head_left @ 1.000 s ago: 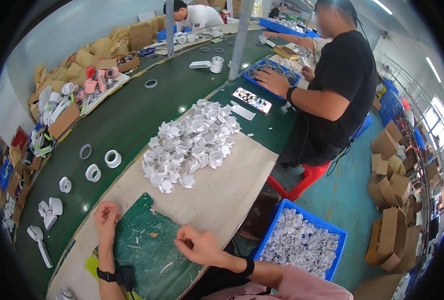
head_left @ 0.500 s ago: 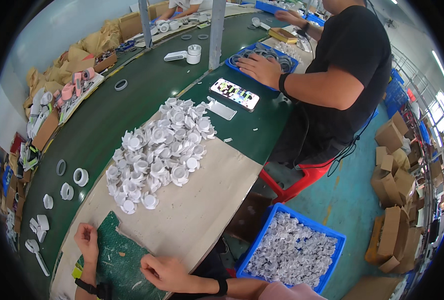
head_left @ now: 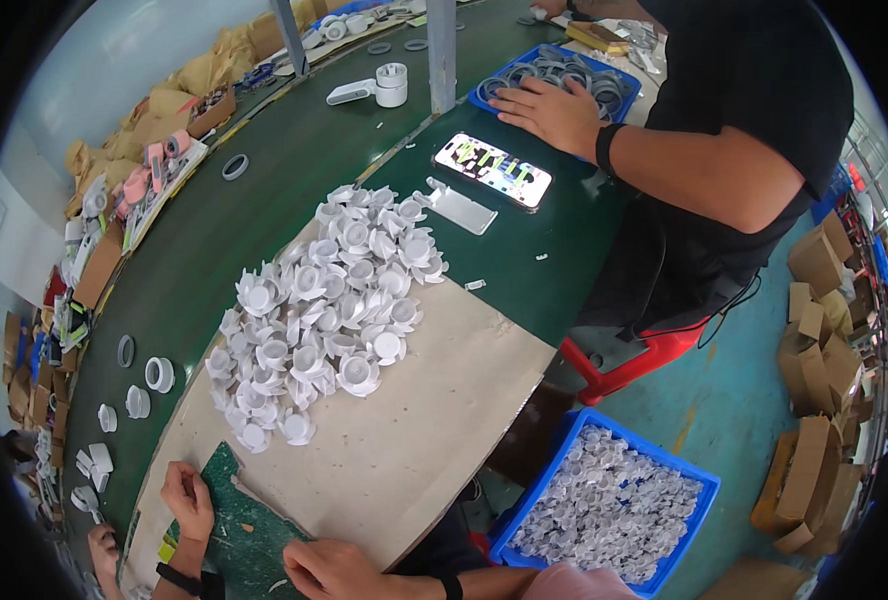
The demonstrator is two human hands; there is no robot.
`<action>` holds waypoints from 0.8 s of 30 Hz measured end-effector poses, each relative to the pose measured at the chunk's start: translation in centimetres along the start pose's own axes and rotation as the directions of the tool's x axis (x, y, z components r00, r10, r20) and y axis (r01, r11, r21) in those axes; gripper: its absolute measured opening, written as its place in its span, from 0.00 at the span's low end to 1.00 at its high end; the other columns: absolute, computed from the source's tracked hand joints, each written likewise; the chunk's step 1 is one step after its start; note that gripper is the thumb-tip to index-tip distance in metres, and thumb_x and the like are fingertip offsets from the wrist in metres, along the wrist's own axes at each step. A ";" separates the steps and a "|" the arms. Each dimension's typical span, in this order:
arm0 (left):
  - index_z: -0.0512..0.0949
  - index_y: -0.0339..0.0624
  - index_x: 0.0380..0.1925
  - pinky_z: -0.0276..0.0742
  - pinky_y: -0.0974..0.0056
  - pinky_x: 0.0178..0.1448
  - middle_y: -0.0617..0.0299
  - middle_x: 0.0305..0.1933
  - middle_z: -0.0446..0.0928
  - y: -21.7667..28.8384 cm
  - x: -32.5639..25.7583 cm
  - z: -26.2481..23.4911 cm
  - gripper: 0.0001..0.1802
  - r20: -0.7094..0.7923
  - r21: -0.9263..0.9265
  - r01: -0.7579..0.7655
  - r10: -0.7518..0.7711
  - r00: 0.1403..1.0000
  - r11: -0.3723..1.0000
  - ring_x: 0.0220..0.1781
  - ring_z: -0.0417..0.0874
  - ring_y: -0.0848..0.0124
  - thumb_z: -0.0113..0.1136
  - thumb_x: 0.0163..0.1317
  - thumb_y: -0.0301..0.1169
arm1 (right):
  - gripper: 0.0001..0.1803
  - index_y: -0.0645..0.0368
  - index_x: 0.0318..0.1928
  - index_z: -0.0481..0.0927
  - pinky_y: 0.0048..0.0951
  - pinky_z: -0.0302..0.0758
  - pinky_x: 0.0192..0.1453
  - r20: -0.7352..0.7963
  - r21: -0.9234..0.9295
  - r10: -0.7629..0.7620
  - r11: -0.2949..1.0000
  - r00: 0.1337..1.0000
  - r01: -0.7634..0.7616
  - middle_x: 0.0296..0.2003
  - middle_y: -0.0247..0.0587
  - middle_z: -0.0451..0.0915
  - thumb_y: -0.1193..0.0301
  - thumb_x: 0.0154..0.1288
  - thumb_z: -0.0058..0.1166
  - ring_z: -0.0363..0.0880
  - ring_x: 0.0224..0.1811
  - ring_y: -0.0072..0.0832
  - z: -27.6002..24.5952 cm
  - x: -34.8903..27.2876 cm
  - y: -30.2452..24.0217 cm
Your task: Assembling the plastic housing and motor components of hair dryers on a factory production line.
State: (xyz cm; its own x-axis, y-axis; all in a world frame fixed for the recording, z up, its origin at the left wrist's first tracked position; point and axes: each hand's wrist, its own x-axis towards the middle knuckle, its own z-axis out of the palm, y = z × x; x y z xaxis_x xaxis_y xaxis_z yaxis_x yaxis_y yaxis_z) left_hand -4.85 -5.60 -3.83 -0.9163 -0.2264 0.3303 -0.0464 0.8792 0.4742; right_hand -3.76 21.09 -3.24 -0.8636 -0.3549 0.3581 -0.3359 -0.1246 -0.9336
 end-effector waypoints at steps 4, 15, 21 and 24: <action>0.67 0.37 0.25 0.53 0.72 0.20 0.67 0.16 0.61 0.3 0.1 -0.1 0.02 0.011 -0.043 0.025 -0.025 1.000 0.999 0.17 0.60 0.81 0.47 0.56 0.20 | 0.06 0.57 0.29 0.69 0.36 0.66 0.20 -0.010 0.010 0.025 1.000 1.000 -0.025 0.17 0.44 0.70 0.74 0.58 0.53 0.70 0.17 0.41 -0.1 -0.1 -0.1; 0.71 0.39 0.24 0.60 0.74 0.22 0.70 0.16 0.66 -0.8 0.5 -1.1 0.02 0.105 -0.227 0.167 -0.147 0.984 0.959 0.18 0.65 0.82 0.54 0.52 0.21 | 0.08 0.56 0.34 0.70 0.31 0.68 0.21 0.041 -0.007 0.206 0.979 0.978 -0.206 0.19 0.42 0.74 0.73 0.59 0.57 0.75 0.18 0.32 0.3 -0.6 -0.5; 0.74 0.41 0.33 0.64 0.77 0.19 0.66 0.23 0.75 -4.2 3.1 -3.8 0.03 0.599 -0.594 0.607 -0.213 0.772 0.528 0.19 0.75 0.79 0.57 0.61 0.27 | 0.07 0.59 0.31 0.72 0.16 0.66 0.22 -0.025 -0.013 0.261 0.965 0.965 -0.262 0.19 0.26 0.72 0.77 0.58 0.58 0.68 0.20 0.09 1.6 -0.5 0.0; 0.74 0.40 0.38 0.63 0.77 0.18 0.64 0.26 0.76 -2.9 4.3 -4.2 0.07 0.666 -0.601 0.642 -0.145 0.732 0.476 0.20 0.76 0.78 0.56 0.63 0.31 | 0.08 0.60 0.31 0.70 0.13 0.55 0.19 -0.067 -0.006 0.286 0.958 0.956 -0.288 0.18 0.23 0.68 0.80 0.57 0.58 0.61 0.17 0.06 1.7 -1.0 0.3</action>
State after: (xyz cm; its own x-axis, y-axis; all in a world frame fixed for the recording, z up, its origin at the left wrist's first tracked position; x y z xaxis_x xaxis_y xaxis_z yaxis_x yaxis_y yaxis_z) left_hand -6.93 -10.87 -0.34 -0.9287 -0.0145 -0.3706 -0.3708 0.0213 0.9284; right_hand -2.39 19.86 -3.85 -0.9469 -0.3126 0.0755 -0.0757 -0.0115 -0.9971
